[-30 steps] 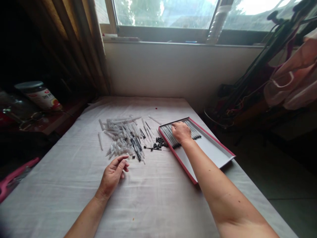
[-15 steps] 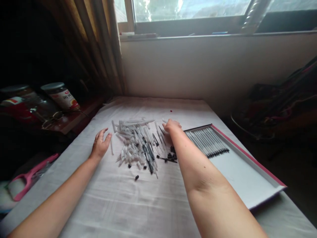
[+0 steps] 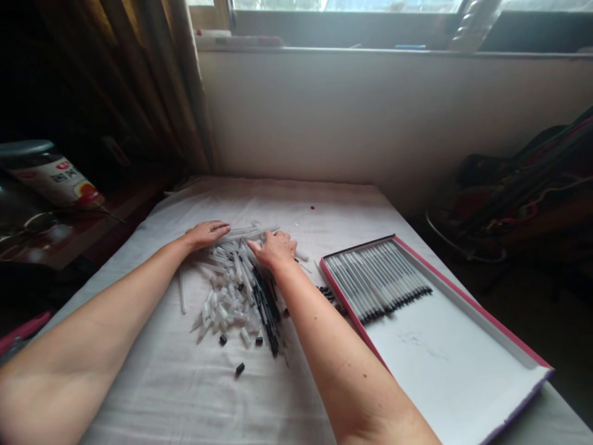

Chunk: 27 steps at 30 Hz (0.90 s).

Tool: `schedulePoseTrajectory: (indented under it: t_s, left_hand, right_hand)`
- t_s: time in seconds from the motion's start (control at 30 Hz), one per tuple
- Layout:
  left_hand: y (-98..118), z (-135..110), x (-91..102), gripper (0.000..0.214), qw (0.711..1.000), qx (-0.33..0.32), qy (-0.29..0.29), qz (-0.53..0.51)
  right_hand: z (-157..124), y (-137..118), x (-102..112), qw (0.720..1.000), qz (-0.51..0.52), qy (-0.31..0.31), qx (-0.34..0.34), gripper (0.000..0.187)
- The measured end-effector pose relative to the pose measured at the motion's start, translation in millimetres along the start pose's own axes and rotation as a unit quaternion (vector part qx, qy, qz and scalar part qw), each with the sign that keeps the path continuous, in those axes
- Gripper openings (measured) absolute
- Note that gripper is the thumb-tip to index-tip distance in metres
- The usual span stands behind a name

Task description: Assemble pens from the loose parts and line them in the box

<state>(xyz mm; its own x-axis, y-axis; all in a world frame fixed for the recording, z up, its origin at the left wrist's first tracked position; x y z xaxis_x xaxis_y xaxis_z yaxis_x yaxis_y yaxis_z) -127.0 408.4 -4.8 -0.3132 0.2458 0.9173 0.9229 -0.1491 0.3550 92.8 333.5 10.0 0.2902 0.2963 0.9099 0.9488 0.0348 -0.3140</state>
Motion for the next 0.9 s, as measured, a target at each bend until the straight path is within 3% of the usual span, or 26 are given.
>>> schedulePoseTrajectory:
  t_s: [0.17,0.33,0.47,0.73,0.9]
  left_hand:
    - [31.4,-19.1,-15.7,0.06,0.999,-0.015,-0.035,0.008]
    - [54.8,-68.8,-24.4,0.055,0.999,-0.022,-0.025,0.02]
    - [65.0,-113.1,-27.8,0.051,0.999,-0.013,0.007,0.032]
    - [74.8,-186.1,-38.9,0.046,0.998,-0.02,0.054,0.029]
    - [59.0,-199.2,-25.9,0.047,0.997,-0.029,0.066,-0.002]
  right_hand:
    - [-5.6,-16.5,-7.0,0.999,0.0,-0.01,0.049,0.057]
    - [-28.6,-28.8,-15.9,0.99,0.012,-0.036,0.135,0.047]
    - [-60.6,-33.4,-22.3,0.987,0.011,-0.041,0.157,0.045]
    - [-129.3,-38.4,-32.9,0.985,-0.016,-0.011,0.169,0.044]
    - [-155.1,-26.4,-26.1,0.979,0.003,-0.006,0.206,0.042]
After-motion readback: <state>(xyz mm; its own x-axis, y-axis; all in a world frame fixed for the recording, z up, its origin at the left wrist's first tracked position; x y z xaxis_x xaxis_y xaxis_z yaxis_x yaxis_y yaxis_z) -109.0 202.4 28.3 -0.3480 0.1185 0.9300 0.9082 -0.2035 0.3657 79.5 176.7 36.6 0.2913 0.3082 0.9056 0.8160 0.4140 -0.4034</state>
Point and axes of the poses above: each hand's wrist, its own z-axis towards the middle knuckle, its own x-axis out of the back of the hand, y = z × x, the point moved 8 cm from there along z, towards the middle knuckle, and after that the axes turned 14 degrees about -y, right-handed, at the moved point
